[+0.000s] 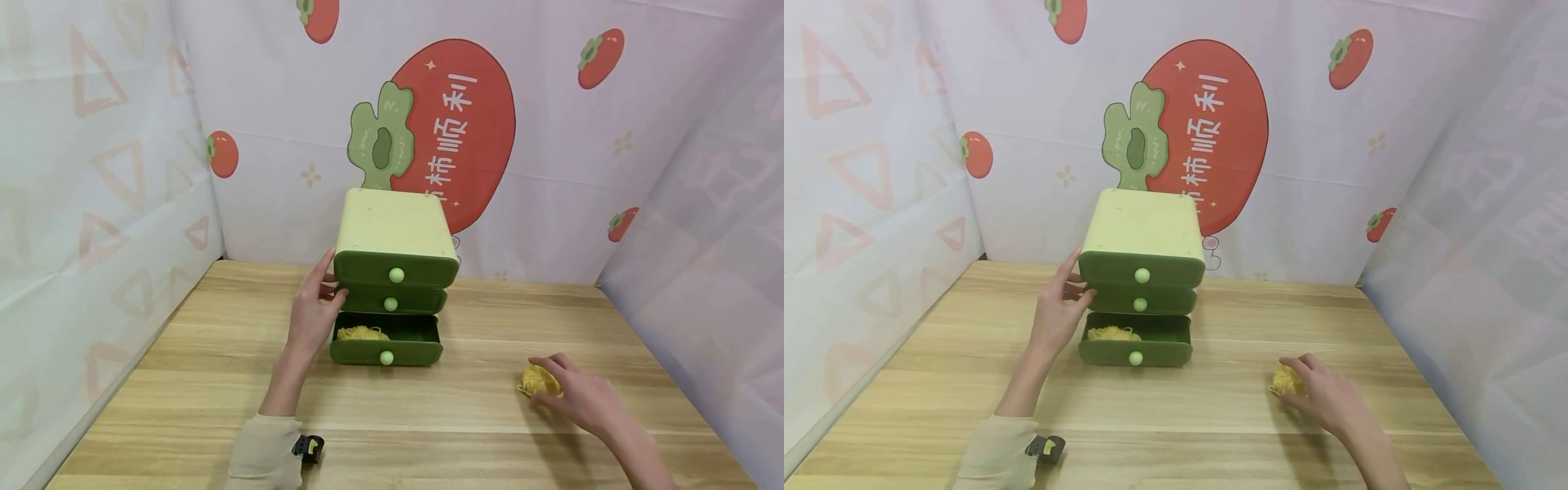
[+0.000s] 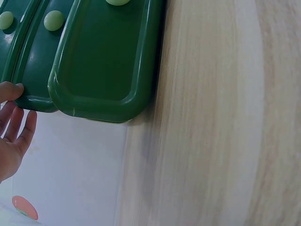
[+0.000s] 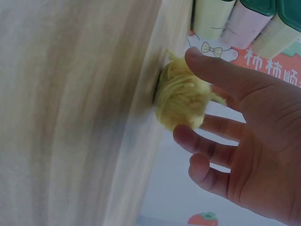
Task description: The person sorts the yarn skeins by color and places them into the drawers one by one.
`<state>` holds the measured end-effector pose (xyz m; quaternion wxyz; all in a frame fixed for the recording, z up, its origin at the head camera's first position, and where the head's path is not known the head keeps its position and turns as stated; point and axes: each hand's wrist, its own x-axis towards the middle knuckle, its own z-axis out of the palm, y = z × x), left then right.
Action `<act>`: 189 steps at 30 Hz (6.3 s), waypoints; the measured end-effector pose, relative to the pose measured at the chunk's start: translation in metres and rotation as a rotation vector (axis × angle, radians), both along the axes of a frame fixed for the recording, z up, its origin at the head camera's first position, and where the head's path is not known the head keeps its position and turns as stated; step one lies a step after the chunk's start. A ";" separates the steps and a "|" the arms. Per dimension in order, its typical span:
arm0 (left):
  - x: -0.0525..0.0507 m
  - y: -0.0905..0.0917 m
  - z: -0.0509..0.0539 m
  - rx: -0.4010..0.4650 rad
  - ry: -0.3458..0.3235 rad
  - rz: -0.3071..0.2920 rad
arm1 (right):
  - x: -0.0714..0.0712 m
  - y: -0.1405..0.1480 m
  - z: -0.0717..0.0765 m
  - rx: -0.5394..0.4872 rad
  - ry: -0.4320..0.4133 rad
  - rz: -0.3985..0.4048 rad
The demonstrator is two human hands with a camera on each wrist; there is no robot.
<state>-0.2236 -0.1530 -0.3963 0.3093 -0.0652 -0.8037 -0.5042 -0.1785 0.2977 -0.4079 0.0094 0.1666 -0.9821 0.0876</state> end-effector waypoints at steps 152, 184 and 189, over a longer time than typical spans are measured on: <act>0.001 -0.002 0.001 -0.007 -0.015 -0.014 | -0.050 -0.225 0.014 0.006 -0.089 0.574; 0.000 -0.002 -0.001 -0.010 0.007 -0.016 | -0.071 -0.228 -0.008 -0.082 0.372 0.522; 0.000 -0.002 0.000 -0.014 0.009 -0.015 | -0.074 -0.228 -0.011 -0.113 0.333 0.460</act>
